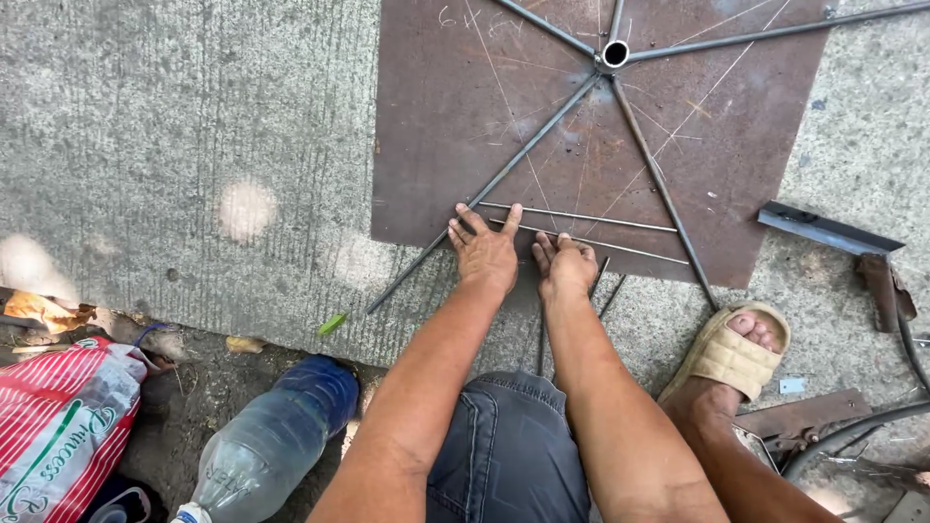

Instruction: Arranging, measuring, and welding metal rods to a central hub on a metal plate to create a star-shaped structure.

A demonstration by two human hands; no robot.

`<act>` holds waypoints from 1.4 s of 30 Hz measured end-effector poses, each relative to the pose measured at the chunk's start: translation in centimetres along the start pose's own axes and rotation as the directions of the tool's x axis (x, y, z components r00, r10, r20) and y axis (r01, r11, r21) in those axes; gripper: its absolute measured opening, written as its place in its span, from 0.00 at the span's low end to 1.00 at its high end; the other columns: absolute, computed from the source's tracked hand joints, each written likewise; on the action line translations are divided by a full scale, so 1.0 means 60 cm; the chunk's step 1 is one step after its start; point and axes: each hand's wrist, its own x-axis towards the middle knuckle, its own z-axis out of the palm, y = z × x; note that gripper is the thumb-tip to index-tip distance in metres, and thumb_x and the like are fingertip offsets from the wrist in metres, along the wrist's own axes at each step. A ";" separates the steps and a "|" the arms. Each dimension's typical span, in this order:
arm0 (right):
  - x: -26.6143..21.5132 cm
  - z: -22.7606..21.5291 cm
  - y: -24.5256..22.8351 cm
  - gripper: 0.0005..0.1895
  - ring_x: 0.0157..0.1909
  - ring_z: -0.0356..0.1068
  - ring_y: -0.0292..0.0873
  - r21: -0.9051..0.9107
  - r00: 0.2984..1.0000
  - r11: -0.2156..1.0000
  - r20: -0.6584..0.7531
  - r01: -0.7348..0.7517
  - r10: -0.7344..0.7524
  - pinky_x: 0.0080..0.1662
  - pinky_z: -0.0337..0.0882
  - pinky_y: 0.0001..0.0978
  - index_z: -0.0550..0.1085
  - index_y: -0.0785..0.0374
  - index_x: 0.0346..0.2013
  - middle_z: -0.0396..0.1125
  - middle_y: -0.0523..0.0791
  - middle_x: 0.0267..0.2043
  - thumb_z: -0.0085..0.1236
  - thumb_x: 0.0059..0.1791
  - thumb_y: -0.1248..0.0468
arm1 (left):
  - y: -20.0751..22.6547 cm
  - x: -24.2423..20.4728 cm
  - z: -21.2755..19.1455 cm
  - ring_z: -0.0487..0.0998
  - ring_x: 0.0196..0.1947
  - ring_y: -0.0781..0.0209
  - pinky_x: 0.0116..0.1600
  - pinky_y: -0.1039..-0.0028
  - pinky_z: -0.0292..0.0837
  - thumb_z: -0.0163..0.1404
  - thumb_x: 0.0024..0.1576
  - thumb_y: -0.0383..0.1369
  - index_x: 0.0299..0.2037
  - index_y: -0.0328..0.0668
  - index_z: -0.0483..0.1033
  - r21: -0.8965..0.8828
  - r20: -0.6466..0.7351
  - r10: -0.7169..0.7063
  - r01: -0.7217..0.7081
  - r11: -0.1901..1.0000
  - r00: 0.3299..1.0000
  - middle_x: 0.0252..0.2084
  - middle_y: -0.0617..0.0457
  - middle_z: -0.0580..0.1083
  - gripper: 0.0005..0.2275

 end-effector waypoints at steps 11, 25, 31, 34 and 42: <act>0.035 0.038 0.031 0.12 0.42 0.81 0.54 0.046 0.999 0.999 -0.025 -0.023 0.024 0.48 0.82 0.52 0.60 0.57 0.49 0.70 0.53 0.41 0.51 0.54 0.67 | -0.010 -0.006 -0.006 0.46 0.73 0.14 0.76 0.40 0.42 0.39 0.67 0.27 0.75 0.79 0.52 -0.065 -0.042 0.073 -0.075 0.995 0.996 0.74 0.17 0.40 0.29; 0.014 0.060 -0.011 0.15 0.38 0.79 0.53 -0.001 0.990 0.991 -0.045 -0.137 0.137 0.44 0.81 0.51 0.59 0.63 0.54 0.69 0.54 0.36 0.48 0.55 0.65 | -0.007 0.013 0.004 0.48 0.74 0.16 0.77 0.42 0.41 0.42 0.65 0.27 0.75 0.80 0.53 -0.025 -0.032 0.022 -0.022 0.999 0.999 0.74 0.18 0.40 0.31; 0.030 0.054 0.001 0.15 0.39 0.79 0.54 0.019 0.989 0.990 -0.049 -0.137 0.138 0.45 0.81 0.53 0.58 0.63 0.54 0.69 0.55 0.37 0.48 0.56 0.64 | -0.010 0.018 0.009 0.48 0.74 0.17 0.76 0.42 0.41 0.44 0.64 0.28 0.75 0.80 0.52 -0.015 -0.022 0.017 -0.017 1.000 1.000 0.75 0.19 0.39 0.31; 0.009 0.065 -0.013 0.14 0.36 0.79 0.52 0.014 0.987 0.990 -0.078 -0.140 0.140 0.43 0.81 0.49 0.59 0.63 0.54 0.69 0.55 0.35 0.48 0.56 0.64 | -0.009 0.020 0.008 0.46 0.74 0.17 0.77 0.42 0.39 0.43 0.64 0.28 0.75 0.81 0.51 -0.026 -0.007 0.009 -0.009 1.000 1.000 0.75 0.20 0.38 0.31; -0.079 -0.010 -0.090 0.14 0.42 0.74 0.58 -0.538 0.915 0.798 -0.110 0.273 -0.387 0.46 0.76 0.50 0.73 0.66 0.46 0.72 0.59 0.42 0.54 0.51 0.59 | -0.001 -0.016 -0.021 0.45 0.75 0.19 0.77 0.43 0.38 0.44 0.63 0.28 0.76 0.77 0.50 -0.029 0.059 0.006 -0.005 1.000 0.998 0.76 0.20 0.37 0.32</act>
